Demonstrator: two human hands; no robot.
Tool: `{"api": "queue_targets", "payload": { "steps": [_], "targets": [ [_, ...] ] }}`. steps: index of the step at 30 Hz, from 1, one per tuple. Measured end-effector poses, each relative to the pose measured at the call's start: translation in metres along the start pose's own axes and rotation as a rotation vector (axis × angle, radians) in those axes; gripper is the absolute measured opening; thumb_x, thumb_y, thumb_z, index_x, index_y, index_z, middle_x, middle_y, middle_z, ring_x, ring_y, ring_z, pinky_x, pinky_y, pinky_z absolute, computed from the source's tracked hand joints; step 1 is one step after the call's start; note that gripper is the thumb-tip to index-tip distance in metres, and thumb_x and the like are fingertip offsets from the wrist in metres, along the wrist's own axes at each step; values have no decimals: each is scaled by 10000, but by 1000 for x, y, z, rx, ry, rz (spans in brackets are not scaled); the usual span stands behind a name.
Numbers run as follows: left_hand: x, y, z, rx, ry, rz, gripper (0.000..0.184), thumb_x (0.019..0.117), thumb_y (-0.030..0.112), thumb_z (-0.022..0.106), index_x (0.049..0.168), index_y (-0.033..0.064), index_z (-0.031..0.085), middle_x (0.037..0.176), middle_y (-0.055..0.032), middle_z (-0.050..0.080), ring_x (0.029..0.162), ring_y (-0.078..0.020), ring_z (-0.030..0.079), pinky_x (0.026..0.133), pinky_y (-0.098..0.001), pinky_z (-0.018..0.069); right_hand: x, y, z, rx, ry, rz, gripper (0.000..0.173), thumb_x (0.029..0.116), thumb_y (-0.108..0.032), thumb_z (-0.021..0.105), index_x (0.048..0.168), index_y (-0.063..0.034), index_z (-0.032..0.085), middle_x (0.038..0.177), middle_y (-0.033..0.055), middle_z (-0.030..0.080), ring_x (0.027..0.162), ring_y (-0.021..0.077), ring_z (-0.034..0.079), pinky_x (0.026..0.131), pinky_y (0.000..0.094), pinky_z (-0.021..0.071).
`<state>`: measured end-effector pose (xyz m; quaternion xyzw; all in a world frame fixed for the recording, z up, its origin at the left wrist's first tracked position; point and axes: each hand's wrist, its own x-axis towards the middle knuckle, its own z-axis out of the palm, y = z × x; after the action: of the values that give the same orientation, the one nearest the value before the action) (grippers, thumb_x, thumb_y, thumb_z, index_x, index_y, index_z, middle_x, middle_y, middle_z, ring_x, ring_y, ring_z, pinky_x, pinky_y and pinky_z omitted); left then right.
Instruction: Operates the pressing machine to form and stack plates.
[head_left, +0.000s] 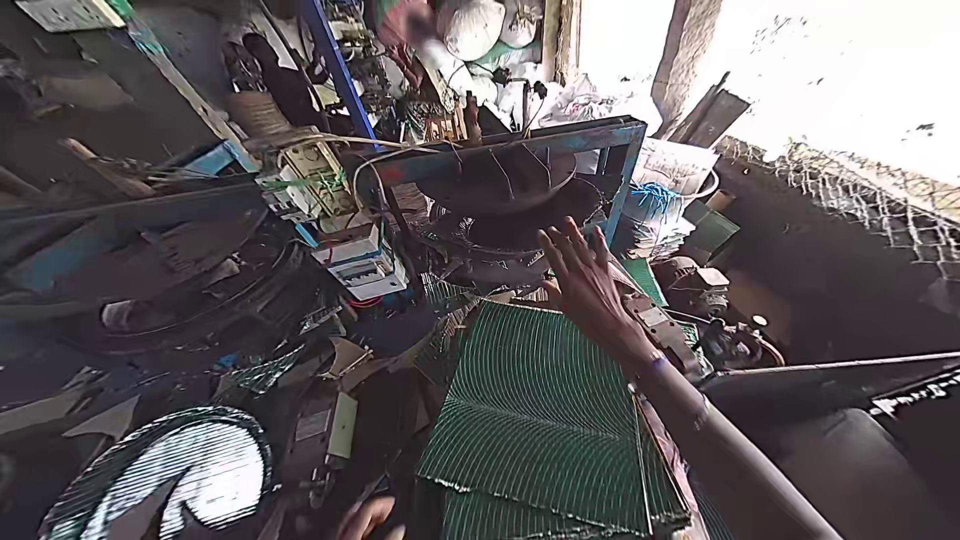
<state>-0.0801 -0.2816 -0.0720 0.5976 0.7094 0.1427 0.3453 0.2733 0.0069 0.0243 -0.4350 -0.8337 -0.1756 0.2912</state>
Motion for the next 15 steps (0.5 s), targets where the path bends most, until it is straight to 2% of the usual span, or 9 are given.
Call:
{"api": "queue_targets", "payload": {
  "steps": [2, 4, 6, 8, 9, 11, 13, 14, 15],
  "targets": [
    [29, 28, 2, -244, 156, 141, 512, 1015, 324, 605, 1384, -28, 555, 1280, -195, 661, 1128, -297, 677, 944, -484, 566, 12, -2, 21, -6, -34, -53, 272, 912, -50, 696, 1183, -31, 705, 1209, 217, 679, 1234, 441, 587, 1161, 720, 257],
    [69, 54, 3, -512, 196, 221, 552, 1026, 359, 538, 1445, 1, 496, 1283, -138, 671, 1048, -235, 713, 857, -420, 615, 0, -30, 4, 37, -97, -87, 170, 933, 7, 617, 1029, -41, 748, 1072, 175, 721, 1079, 383, 669, 1085, 635, 411],
    [98, 75, 3, -706, 204, 212, 555, 1065, 374, 438, 1475, 0, 449, 1277, -129, 675, 969, -228, 732, 770, -395, 627, -49, -69, -19, 81, -98, -166, 172, 929, 2, 600, 982, -67, 748, 991, 145, 733, 978, 347, 709, 986, 580, 505],
    [119, 89, 3, -801, 295, 181, 543, 1096, 411, 383, 1417, -10, 504, 1175, -108, 702, 878, -167, 730, 713, -343, 624, -117, -101, -36, 126, -156, -211, 150, 943, -49, 604, 951, -123, 734, 942, 90, 718, 911, 290, 703, 958, 526, 526],
    [127, 92, 5, -793, 375, 149, 533, 1084, 425, 429, 1355, -15, 561, 1136, -91, 700, 901, -109, 701, 770, -316, 602, -150, -112, -41, 167, -191, -229, 149, 958, -87, 590, 944, -146, 726, 923, 70, 708, 887, 267, 700, 939, 508, 533],
    [136, 89, 12, -781, 424, 94, 485, 1036, 344, 576, 1343, -32, 563, 1229, -112, 676, 1092, -89, 654, 986, -313, 530, -210, -122, -48, 249, -290, -258, 171, 967, -116, 560, 956, -172, 721, 894, 45, 683, 868, 239, 692, 946, 499, 536],
    [137, 71, 19, -689, 493, 48, 396, 1023, 271, 609, 1239, -62, 595, 1015, -103, 717, 864, -112, 707, 818, -320, 599, -254, -123, -58, 288, -347, -239, 191, 982, -110, 534, 938, -182, 705, 862, 22, 661, 843, 210, 677, 924, 453, 537],
    [136, 59, 14, -585, 558, 0, 400, 1036, 281, 590, 1231, -69, 594, 968, -110, 711, 808, -137, 703, 771, -340, 599, -269, -119, -64, 301, -368, -226, 193, 993, -110, 529, 944, -189, 697, 868, 15, 657, 858, 204, 670, 934, 443, 532],
    [133, 41, 6, -421, 624, -62, 429, 1047, 294, 572, 1253, -82, 591, 1009, -156, 706, 863, -197, 704, 820, -396, 585, -283, -116, -71, 336, -391, -211, 194, 1008, -116, 525, 971, -194, 698, 891, 15, 654, 892, 206, 657, 959, 447, 512]
  ]
}}
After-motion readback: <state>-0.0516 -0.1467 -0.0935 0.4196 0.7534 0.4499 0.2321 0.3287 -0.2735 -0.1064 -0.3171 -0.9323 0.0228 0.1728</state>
